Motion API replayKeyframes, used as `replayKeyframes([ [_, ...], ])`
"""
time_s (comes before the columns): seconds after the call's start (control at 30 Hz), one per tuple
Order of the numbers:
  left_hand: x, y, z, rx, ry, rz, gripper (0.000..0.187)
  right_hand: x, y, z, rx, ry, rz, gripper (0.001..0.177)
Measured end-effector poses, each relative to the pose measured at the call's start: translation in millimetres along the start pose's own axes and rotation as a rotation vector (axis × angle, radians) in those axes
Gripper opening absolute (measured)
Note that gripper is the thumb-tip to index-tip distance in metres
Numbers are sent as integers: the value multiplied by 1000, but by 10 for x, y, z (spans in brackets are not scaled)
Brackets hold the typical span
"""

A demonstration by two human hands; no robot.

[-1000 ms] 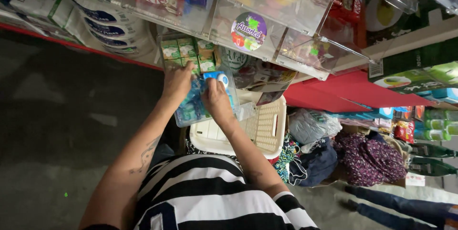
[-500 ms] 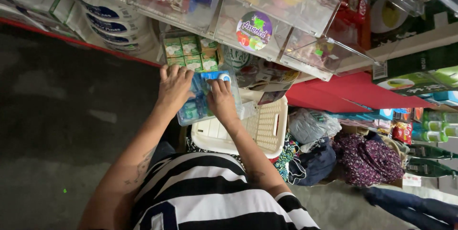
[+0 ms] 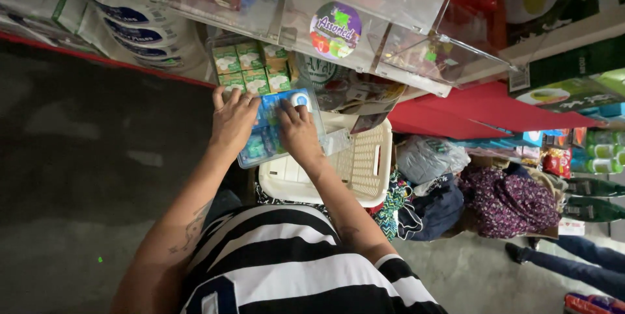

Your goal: Organizing small packaged goods into a clear plastic tray on a shelf.

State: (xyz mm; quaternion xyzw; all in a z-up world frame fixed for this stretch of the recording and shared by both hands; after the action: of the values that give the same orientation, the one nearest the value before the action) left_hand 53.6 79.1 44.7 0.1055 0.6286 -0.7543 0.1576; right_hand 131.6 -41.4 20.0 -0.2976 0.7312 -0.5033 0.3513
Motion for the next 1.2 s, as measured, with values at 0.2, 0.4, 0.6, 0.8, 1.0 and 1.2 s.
replayKeyframes([
  [0.2, 16, 68, 40, -69, -19, -111, 47, 21, 32, 27, -2, 23, 25, 52],
  [0.4, -104, -53, 410, -13, 104, -121, 73, 34, -569, -71, -241, 26, 153, 46],
  [0.6, -44, 202, 465, 48, 136, -80, 66, 568, -360, 1156, -409, 361, 292, 18],
  [0.8, 2, 292, 378, 4, 116, -130, 57, 947, 194, 1833, -398, 560, 150, 11],
  [1.0, 1, 228, 373, 7, 107, -89, 62, 1237, 1514, 2238, 17, 551, -430, 42],
  [1.2, -2, 110, 337, -19, 80, -90, 57, 2030, 2673, 2850, -51, 534, -507, 76],
])
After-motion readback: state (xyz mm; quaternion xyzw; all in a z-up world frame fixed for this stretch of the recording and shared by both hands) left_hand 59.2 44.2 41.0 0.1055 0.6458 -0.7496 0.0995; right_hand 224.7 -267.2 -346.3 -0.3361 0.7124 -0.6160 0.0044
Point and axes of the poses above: each hand's wrist, its own x-axis away from the middle knuckle, its own y-axis out of the palm, z = x × y, the point moved 8 cm from there along -x, towards the middle knuckle, and after that the axes turned 13 degrees about y, right-handed, at the moved point
